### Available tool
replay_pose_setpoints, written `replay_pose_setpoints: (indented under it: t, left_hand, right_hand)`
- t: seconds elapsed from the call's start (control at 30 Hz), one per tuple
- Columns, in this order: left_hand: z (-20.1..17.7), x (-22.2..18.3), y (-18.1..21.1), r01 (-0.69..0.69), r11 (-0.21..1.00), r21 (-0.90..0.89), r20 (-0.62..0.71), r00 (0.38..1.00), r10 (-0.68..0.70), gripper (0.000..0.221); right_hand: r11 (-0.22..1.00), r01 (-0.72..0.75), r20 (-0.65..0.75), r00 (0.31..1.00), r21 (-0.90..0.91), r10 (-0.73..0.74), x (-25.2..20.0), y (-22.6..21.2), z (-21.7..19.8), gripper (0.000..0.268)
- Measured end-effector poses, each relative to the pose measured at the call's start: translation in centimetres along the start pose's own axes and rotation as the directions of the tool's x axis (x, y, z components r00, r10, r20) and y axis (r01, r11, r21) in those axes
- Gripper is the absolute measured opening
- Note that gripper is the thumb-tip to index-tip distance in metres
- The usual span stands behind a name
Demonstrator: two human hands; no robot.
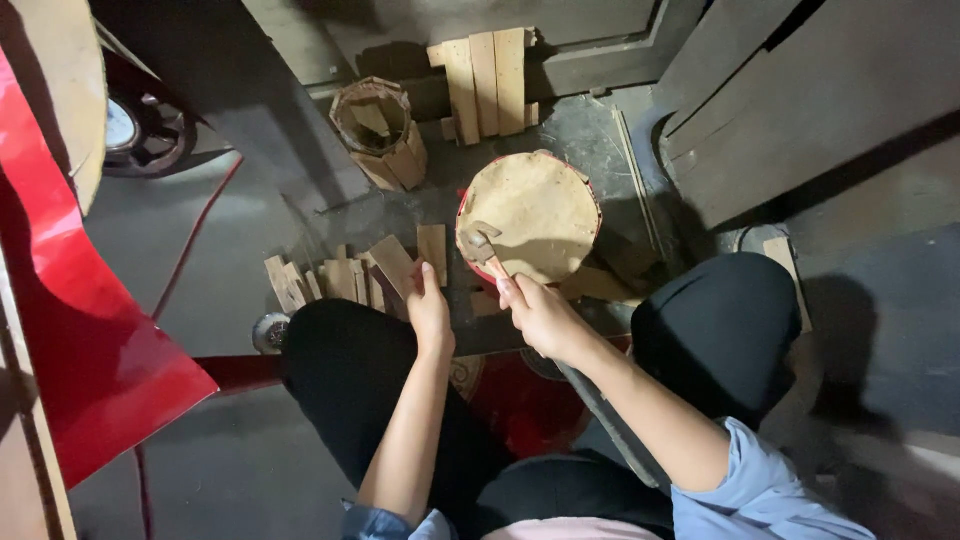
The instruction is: Hammering the rim of a drum to secure the skin or adjust tension.
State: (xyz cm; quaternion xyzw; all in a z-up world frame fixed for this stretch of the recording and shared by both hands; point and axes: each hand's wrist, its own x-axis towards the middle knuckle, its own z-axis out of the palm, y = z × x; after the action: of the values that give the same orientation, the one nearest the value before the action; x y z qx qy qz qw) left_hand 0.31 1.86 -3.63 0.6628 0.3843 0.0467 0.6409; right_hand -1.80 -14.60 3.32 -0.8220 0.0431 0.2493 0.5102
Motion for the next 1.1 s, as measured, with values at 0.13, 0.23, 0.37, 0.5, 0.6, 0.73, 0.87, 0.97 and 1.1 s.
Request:
replay_pose_setpoints:
  t: [0.13,0.23,0.37,0.5,0.6,0.73,0.87,0.97,1.1]
  left_hand:
    - [0.0,-0.3,-0.4,0.003,1.000,-0.007,0.018,1.000,-0.003,0.049]
    - [0.0,0.0,-0.1,0.039,0.999,-0.005,0.027,0.999,-0.039,0.049]
    - [-0.2,-1.1,0.8,0.110,0.994,0.001,0.044,0.993,-0.110,0.061]
    - [0.0,-0.9,-0.6,0.004,0.999,0.046,0.091,0.996,-0.008,0.061]
    - [0.0,-1.6,-0.9,-0.075,0.981,0.178,0.135,0.990,0.051,0.070]
    - [0.6,-2.6,-0.3,-0.149,0.926,0.347,0.187,0.978,0.087,0.075]
    - [2.1,-3.6,-0.8,-0.181,0.908,0.377,0.215,0.971,0.105,0.080]
    - [3.6,-3.9,-2.1,-0.210,0.919,0.335,0.208,0.967,0.145,0.087]
    - [4.6,-3.8,-2.6,-0.258,0.911,0.322,0.176,0.962,0.210,0.093]
  right_hand:
    - [0.993,0.060,-0.005,0.998,-0.099,-0.061,0.8,1.2,0.4,0.048]
    - [0.990,0.007,0.008,1.000,-0.144,-0.006,2.2,2.1,0.9,0.048]
    - [0.963,-0.050,0.010,0.999,0.264,0.049,0.8,1.9,-0.6,0.036]
    - [0.937,0.077,-0.118,0.992,0.340,-0.038,2.2,2.3,-4.9,0.013]
    - [0.924,0.184,-0.285,0.955,0.334,-0.088,4.0,2.9,-8.7,0.013]
    - [0.894,0.211,-0.432,0.901,0.396,-0.021,6.5,5.5,-13.6,0.022]
    - [0.865,0.181,-0.433,0.900,0.469,0.046,9.6,10.4,-14.3,0.030]
    - [0.807,0.173,-0.394,0.916,0.564,0.079,10.0,10.3,-13.8,0.035]
    - [0.809,0.143,-0.353,0.932,0.571,0.084,10.3,9.9,-12.3,0.032]
